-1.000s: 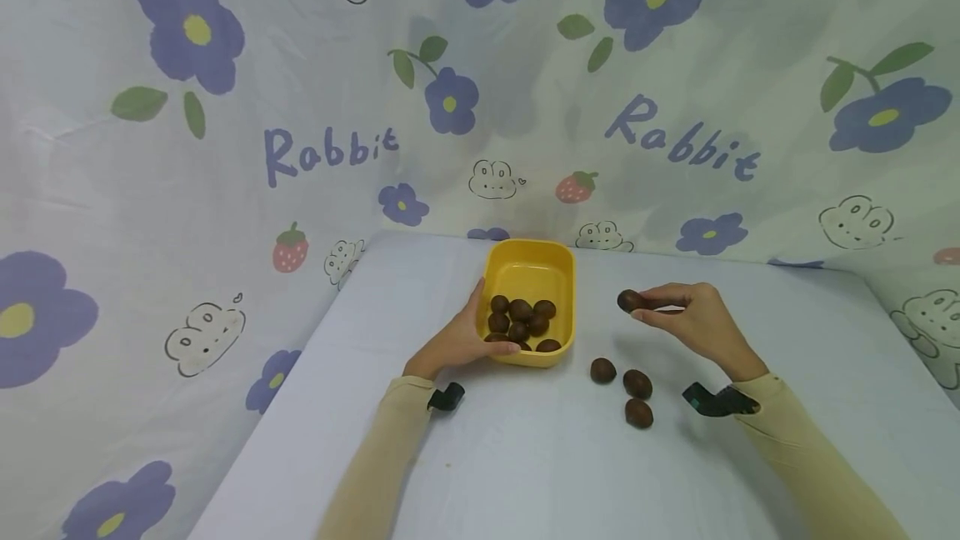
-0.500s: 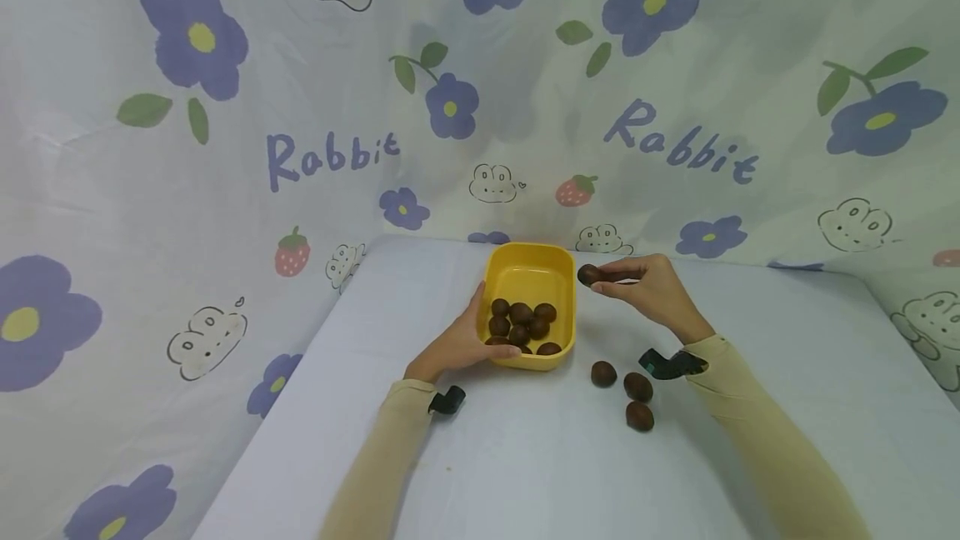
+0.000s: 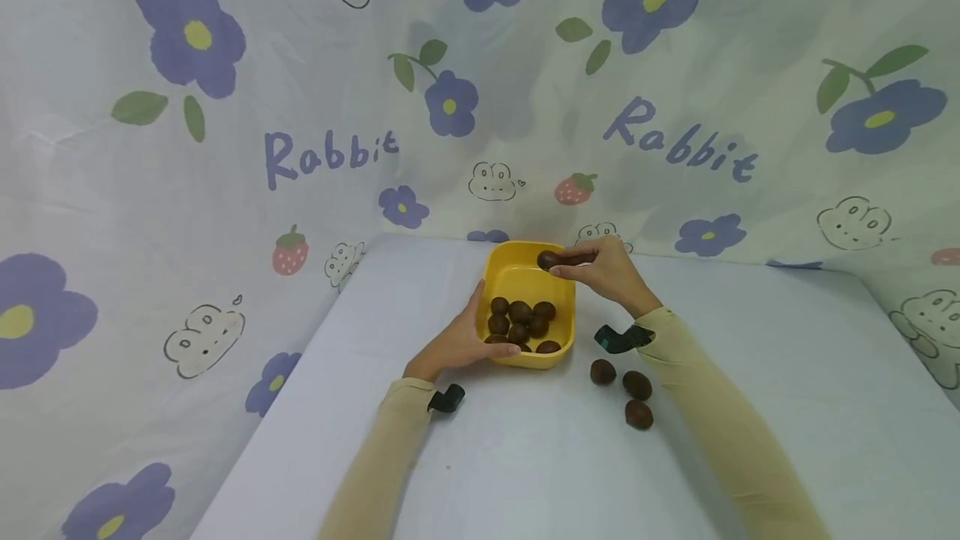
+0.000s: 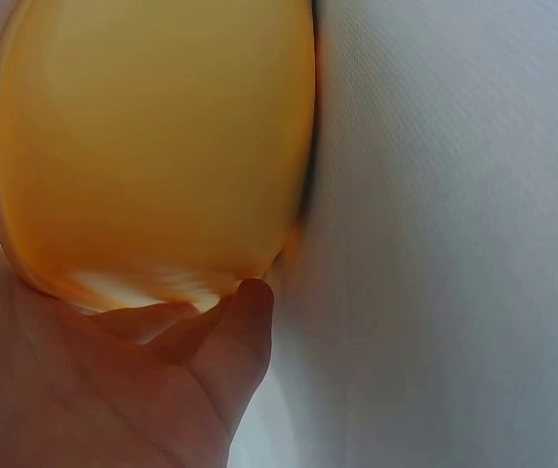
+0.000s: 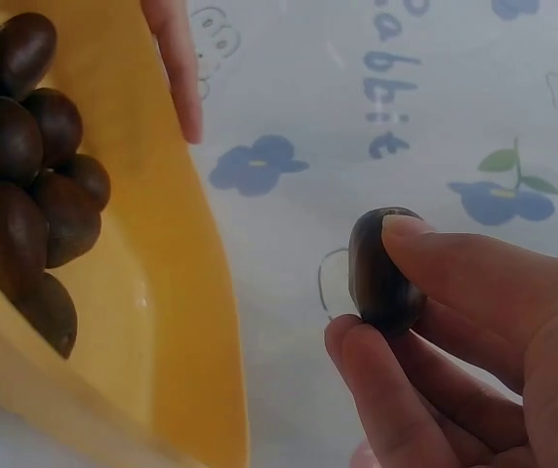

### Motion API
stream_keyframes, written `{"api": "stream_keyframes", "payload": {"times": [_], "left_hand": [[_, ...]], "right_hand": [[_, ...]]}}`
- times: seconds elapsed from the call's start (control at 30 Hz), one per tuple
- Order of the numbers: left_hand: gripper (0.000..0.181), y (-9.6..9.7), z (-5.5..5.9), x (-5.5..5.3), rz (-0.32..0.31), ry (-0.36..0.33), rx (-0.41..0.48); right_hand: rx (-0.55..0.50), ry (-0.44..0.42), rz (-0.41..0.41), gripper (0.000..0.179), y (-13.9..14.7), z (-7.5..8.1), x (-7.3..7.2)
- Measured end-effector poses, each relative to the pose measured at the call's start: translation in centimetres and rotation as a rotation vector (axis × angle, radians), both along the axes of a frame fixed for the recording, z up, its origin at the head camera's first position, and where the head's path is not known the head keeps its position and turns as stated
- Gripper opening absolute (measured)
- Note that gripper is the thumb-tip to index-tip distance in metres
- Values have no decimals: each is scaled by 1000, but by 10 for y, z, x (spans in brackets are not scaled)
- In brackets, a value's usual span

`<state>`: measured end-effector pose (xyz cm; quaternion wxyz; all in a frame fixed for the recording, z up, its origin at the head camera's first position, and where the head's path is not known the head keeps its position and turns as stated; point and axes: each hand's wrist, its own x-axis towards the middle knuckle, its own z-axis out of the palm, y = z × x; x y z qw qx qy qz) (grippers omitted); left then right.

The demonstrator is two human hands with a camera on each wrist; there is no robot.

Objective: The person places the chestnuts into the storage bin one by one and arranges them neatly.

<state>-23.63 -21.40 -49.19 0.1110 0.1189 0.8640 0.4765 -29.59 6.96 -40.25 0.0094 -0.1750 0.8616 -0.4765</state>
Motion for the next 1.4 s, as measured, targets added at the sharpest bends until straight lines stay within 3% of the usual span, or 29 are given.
{"api": "stream_keyframes", "payload": {"times": [0.3, 0.47, 0.87, 1.2, 1.4], "left_hand": [[138, -1, 2, 0, 9, -27, -19], [138, 1, 3, 2, 20, -50, -44], [140, -1, 3, 2, -17, -11, -13], [143, -2, 5, 3, -5, -39, -49], [146, -2, 4, 3, -15, -21, -28]], "right_hand": [[-41, -39, 22, 38, -30, -8, -18], [-7, -35, 13, 38, -41, -15, -27], [41, -69, 57, 33, -65, -34, -45], [192, -27, 107, 26, -76, -40, -45], [188, -44, 151, 20, -79, -44, -44]]}}
